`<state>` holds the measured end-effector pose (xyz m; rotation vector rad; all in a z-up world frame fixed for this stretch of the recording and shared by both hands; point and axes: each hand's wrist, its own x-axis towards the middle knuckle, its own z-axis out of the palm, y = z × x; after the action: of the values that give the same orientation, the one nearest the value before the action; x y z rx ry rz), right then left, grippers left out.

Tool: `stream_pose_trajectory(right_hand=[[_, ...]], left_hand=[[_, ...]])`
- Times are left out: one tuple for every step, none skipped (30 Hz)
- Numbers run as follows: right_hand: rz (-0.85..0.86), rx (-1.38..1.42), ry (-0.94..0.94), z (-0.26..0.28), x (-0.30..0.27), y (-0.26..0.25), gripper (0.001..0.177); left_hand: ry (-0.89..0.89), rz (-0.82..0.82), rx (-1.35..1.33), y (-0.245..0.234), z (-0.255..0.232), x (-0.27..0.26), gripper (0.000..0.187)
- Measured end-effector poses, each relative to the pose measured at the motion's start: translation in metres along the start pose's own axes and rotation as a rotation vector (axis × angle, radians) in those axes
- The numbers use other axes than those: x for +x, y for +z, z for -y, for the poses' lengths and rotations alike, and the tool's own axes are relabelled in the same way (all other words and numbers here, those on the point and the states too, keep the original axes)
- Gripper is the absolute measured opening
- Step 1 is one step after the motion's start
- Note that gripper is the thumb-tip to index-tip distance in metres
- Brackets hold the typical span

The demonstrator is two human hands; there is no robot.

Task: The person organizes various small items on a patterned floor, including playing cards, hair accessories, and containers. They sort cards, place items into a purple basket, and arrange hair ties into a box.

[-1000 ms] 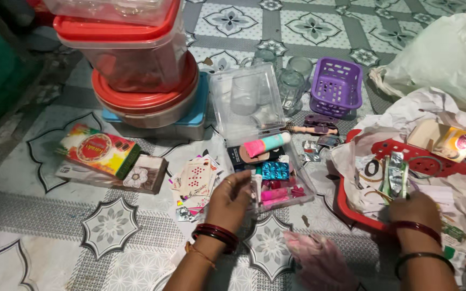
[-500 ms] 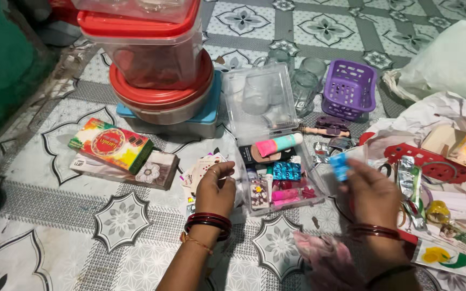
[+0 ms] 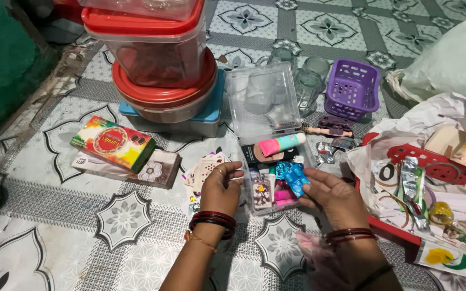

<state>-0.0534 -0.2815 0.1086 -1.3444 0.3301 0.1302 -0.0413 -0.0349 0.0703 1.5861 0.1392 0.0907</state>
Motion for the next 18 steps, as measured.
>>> stream_pose_trajectory(right_hand=[[0.008, -0.023, -0.006, -0.001, 0.001, 0.0, 0.04], [0.016, -0.045, -0.013, -0.002, 0.002, -0.001, 0.039], [0.014, -0.063, -0.012, -0.003, 0.004, -0.001, 0.039], [0.011, -0.081, -0.011, -0.003, 0.005, -0.001, 0.038], [0.01, -0.098, -0.011, -0.003, 0.007, 0.0, 0.038], [-0.025, -0.144, -0.029, -0.003, 0.008, 0.001, 0.037], [-0.06, -0.19, -0.045, -0.002, 0.007, 0.001, 0.036], [-0.096, -0.236, -0.062, -0.001, 0.007, 0.002, 0.035], [-0.107, -0.312, -0.132, 0.001, 0.005, 0.002, 0.033], [-0.118, -0.388, -0.202, 0.003, 0.003, 0.003, 0.032], [-0.126, -0.462, -0.272, 0.005, 0.0, 0.005, 0.03], [-0.164, -0.621, -0.458, 0.009, -0.004, 0.005, 0.032], [-0.201, -0.779, -0.645, 0.011, -0.007, 0.006, 0.035], [-0.236, -0.935, -0.834, 0.014, -0.01, 0.009, 0.037], [-0.207, -0.819, -0.704, 0.016, -0.012, 0.012, 0.035], [-0.176, -0.703, -0.574, 0.015, -0.012, 0.019, 0.034], [-0.143, -0.587, -0.443, 0.013, -0.012, 0.027, 0.032], [-0.089, -0.565, -0.428, 0.01, -0.011, 0.036, 0.032]], left_hand=[[-0.015, 0.001, -0.006, 0.0, 0.001, 0.001, 0.041], [-0.03, 0.002, -0.013, 0.0, 0.003, 0.001, 0.041], [-0.013, -0.002, -0.016, 0.0, 0.004, 0.001, 0.041], [0.004, -0.007, -0.02, 0.0, 0.005, 0.002, 0.041], [0.021, -0.012, -0.022, 0.001, 0.007, 0.002, 0.041], [0.025, -0.016, -0.009, 0.0, 0.008, 0.002, 0.04], [0.027, -0.019, 0.005, -0.001, 0.009, 0.002, 0.039], [0.03, -0.022, 0.018, -0.001, 0.01, 0.002, 0.038], [0.063, -0.056, 0.045, -0.002, 0.01, 0.004, 0.038], [0.097, -0.089, 0.073, -0.005, 0.009, 0.006, 0.037], [0.13, -0.124, 0.102, -0.009, 0.009, 0.007, 0.037], [0.083, -0.159, 0.055, -0.017, 0.007, 0.01, 0.038], [0.035, -0.193, 0.007, -0.027, 0.005, 0.016, 0.04], [-0.013, -0.227, -0.042, -0.036, 0.003, 0.019, 0.042], [0.065, -0.276, 0.133, -0.044, 0.002, 0.019, 0.042], [0.142, -0.323, 0.308, -0.05, 0.001, 0.019, 0.042], [0.219, -0.371, 0.485, -0.055, 0.0, 0.017, 0.043], [0.141, -0.324, 0.588, -0.052, -0.001, 0.015, 0.044]])
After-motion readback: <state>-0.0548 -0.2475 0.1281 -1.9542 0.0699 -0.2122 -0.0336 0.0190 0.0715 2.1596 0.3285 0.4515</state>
